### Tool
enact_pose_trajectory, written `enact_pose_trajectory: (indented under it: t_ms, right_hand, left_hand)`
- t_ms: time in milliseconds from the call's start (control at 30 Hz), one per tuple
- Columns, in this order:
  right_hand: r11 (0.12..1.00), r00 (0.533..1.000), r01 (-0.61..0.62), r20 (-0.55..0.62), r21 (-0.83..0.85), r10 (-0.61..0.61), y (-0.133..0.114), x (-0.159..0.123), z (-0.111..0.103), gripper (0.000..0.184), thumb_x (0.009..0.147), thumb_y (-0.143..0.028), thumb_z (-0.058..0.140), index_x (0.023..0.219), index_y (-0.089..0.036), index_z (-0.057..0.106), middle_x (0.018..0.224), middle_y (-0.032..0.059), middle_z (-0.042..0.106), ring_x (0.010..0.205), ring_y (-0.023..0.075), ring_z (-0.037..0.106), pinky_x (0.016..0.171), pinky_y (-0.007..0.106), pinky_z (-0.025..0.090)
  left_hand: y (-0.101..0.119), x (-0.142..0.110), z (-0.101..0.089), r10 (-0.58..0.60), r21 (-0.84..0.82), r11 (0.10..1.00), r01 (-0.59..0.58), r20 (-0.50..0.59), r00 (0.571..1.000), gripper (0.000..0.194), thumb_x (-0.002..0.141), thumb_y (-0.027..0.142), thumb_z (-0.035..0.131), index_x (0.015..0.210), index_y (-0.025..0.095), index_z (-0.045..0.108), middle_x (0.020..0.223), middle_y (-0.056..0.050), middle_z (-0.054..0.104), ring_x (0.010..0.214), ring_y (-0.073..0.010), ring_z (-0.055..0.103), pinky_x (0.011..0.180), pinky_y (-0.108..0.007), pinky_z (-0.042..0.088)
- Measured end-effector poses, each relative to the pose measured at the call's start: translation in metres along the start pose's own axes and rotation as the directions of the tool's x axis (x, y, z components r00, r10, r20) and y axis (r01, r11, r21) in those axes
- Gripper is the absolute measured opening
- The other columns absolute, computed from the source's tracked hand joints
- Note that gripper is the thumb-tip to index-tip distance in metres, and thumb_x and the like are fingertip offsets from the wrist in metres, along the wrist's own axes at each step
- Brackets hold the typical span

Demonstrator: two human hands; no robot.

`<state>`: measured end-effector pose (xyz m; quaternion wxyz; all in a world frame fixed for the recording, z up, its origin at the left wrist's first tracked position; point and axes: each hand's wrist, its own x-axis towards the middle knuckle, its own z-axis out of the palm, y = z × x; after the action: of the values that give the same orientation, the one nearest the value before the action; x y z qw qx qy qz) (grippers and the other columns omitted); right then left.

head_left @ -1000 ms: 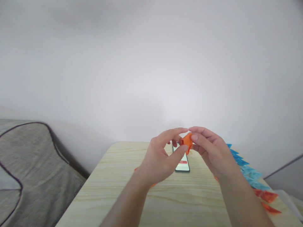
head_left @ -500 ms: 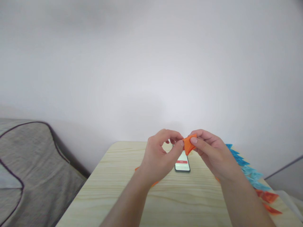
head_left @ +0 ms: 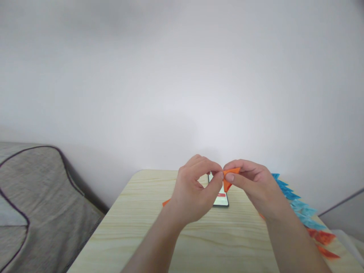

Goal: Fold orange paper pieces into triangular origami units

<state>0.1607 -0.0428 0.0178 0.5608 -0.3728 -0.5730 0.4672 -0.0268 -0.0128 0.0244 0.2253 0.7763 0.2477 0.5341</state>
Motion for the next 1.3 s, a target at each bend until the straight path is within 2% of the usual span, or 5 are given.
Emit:
enact_pose_trajectory:
  t_ms: [400,700,900,1300]
  right_hand:
    - [1.0,1.0,0.01,-0.016,-0.005,-0.01,-0.0011,-0.002,0.0008,0.009,0.087,-0.028,0.082,0.092,-0.022,0.078,0.084,0.0034,0.077,0.077,0.0154,0.07,0.072,0.028,0.056]
    - [1.0,0.999,-0.012,0.035,0.02,0.011,-0.0038,-0.0043,0.0001,0.008,0.089,-0.028,0.08,0.091,-0.02,0.078,0.082,0.0042,0.077,0.073,0.0172,0.071,0.07,0.03,0.056]
    - [1.0,1.0,-0.004,0.022,0.031,0.003,0.0001,-0.0031,-0.0025,0.01,0.093,-0.03,0.076,0.096,-0.02,0.079,0.085,0.0049,0.078,0.079,0.0178,0.071,0.075,0.031,0.056]
    - [1.0,0.999,-0.015,0.041,0.026,0.014,-0.0016,-0.0034,0.0025,0.01,0.092,-0.031,0.077,0.092,-0.021,0.08,0.083,0.0041,0.079,0.078,0.0172,0.071,0.075,0.03,0.055]
  left_hand:
    - [0.0059,-0.0004,-0.0038,-0.036,-0.066,0.997,0.042,0.097,0.995,0.016,0.097,0.018,0.059,0.087,0.019,0.071,0.082,-0.001,0.066,0.079,-0.0144,0.058,0.079,-0.032,0.046]
    - [0.0072,0.0002,-0.0075,-0.027,-0.084,0.995,0.043,0.178,0.984,0.016,0.1,0.022,0.057,0.088,0.018,0.067,0.082,0.0,0.064,0.078,-0.0126,0.056,0.077,-0.031,0.044]
    - [0.0064,-0.0004,-0.0056,-0.025,-0.052,0.998,0.034,0.16,0.987,0.016,0.102,0.02,0.053,0.089,0.019,0.063,0.083,0.001,0.059,0.079,-0.0118,0.054,0.076,-0.03,0.043]
    - [0.0013,-0.0034,-0.0005,0.054,0.028,0.998,-0.058,0.111,0.992,0.018,0.102,0.02,0.051,0.084,0.019,0.054,0.078,0.002,0.052,0.074,-0.012,0.048,0.072,-0.029,0.039]
